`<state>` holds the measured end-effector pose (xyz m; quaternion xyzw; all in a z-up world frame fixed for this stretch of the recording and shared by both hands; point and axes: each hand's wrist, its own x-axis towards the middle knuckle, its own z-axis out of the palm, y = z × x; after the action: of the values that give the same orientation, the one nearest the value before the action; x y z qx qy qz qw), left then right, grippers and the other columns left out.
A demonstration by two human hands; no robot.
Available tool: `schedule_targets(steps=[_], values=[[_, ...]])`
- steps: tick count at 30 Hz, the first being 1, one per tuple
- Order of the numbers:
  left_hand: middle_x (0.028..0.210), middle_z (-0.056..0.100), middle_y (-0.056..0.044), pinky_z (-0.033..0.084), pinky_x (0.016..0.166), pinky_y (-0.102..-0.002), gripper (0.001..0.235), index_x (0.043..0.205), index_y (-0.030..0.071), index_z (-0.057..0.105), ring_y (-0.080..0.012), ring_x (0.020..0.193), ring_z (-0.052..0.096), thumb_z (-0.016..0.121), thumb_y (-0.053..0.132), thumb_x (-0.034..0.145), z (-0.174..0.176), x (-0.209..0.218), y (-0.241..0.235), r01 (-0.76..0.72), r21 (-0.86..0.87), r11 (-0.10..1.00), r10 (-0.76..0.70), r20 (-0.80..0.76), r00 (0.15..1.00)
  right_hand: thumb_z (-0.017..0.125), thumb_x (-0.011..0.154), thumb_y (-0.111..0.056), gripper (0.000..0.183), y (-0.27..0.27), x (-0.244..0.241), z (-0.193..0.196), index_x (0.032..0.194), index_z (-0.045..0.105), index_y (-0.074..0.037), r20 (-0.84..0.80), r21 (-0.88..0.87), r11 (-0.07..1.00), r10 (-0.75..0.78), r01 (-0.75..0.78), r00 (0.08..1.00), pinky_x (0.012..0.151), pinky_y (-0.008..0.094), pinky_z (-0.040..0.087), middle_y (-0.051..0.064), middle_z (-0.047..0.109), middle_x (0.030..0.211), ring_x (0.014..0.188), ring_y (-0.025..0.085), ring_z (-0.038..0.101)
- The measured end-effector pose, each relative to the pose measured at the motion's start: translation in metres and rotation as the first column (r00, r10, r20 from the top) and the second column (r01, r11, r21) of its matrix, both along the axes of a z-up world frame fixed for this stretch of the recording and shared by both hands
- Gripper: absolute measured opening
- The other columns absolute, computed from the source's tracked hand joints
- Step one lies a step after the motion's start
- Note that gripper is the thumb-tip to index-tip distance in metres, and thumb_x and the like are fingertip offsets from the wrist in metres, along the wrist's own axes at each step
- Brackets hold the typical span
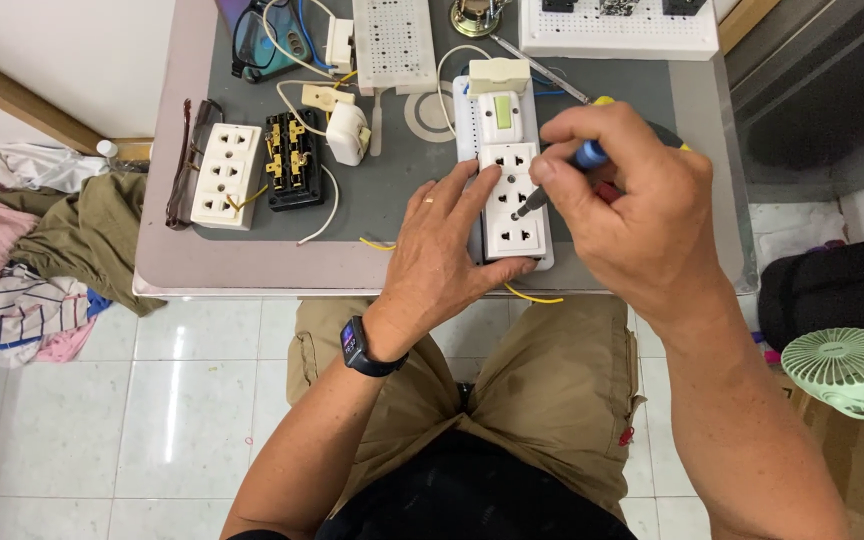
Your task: The person assembles electrical outlets by using a screwdriver to tighten screws on the internal components and securing the faceplate. The person also handles a power strip and various electrical parts on the table.
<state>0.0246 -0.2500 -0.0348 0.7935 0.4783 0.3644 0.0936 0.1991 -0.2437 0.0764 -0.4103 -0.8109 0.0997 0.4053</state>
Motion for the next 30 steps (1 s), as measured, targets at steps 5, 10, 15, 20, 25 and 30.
schedule_targets(steps=[5,10,15,20,25,30], values=[[0.142,0.046,-0.024,0.037,0.109,-0.053,0.088,0.142,0.007,0.039,-0.0384,0.129,0.05,0.08,0.052,0.079,0.002,0.0,0.0,0.014,0.001,1.0,-0.014,0.013,1.0,0.07,0.097,0.003,0.011,-0.001,-0.001,-0.005,0.106,0.064,0.001,-0.011,0.029,0.999,-0.014,0.014,1.0,0.062,0.024,0.047,0.005,0.065,0.088,0.064,0.014,0.053],[0.141,0.048,-0.024,0.036,0.109,-0.052,0.087,0.141,0.007,0.041,-0.0375,0.131,0.049,0.08,0.052,0.078,0.005,0.001,-0.002,0.002,-0.007,1.0,-0.002,0.005,1.0,0.053,0.099,-0.001,0.013,-0.006,-0.019,0.003,0.111,0.054,0.002,-0.271,-0.157,0.985,0.023,-0.068,0.962,0.075,0.028,0.053,0.009,0.068,0.092,0.083,0.018,0.065],[0.14,0.048,-0.024,0.036,0.107,-0.053,0.086,0.14,0.006,0.041,-0.036,0.131,0.048,0.07,0.059,0.08,0.004,0.002,0.0,-0.013,0.001,1.0,0.013,-0.009,1.0,0.043,0.102,-0.006,0.014,0.002,-0.043,-0.009,0.113,0.048,-0.001,-0.551,-0.215,0.966,0.003,-0.146,0.835,0.076,0.029,0.048,0.008,0.052,0.076,0.072,0.016,0.054],[0.138,0.05,-0.024,0.036,0.108,-0.052,0.09,0.139,0.005,0.043,-0.0353,0.13,0.05,0.083,0.053,0.073,0.001,0.001,0.001,-0.01,0.013,1.0,0.01,0.019,1.0,0.049,0.09,-0.009,0.007,0.024,-0.052,-0.017,0.087,0.053,-0.004,-0.838,-0.254,0.912,-0.042,-0.322,0.544,0.041,0.023,0.02,0.0,0.025,0.052,0.045,0.008,0.022],[0.139,0.049,-0.02,0.036,0.107,-0.052,0.083,0.141,0.009,0.04,-0.0352,0.128,0.051,0.076,0.051,0.08,0.009,-0.002,-0.001,0.041,-0.033,0.999,-0.039,0.052,0.998,0.039,0.1,-0.04,0.049,0.03,-0.041,-0.015,0.084,0.058,0.002,-0.719,-0.305,0.741,0.234,-0.599,0.655,0.049,0.025,0.024,0.001,0.027,0.049,0.047,0.011,0.023],[0.14,0.048,-0.023,0.035,0.108,-0.052,0.089,0.144,0.009,0.038,-0.0353,0.133,0.047,0.079,0.053,0.078,0.003,0.002,-0.001,-0.003,-0.024,1.0,0.004,0.016,1.0,0.037,0.101,-0.033,0.036,0.011,-0.055,0.001,0.094,0.058,-0.004,-0.678,-0.298,0.926,-0.035,-0.23,0.734,0.06,0.026,0.042,0.005,0.05,0.066,0.056,0.014,0.049]])
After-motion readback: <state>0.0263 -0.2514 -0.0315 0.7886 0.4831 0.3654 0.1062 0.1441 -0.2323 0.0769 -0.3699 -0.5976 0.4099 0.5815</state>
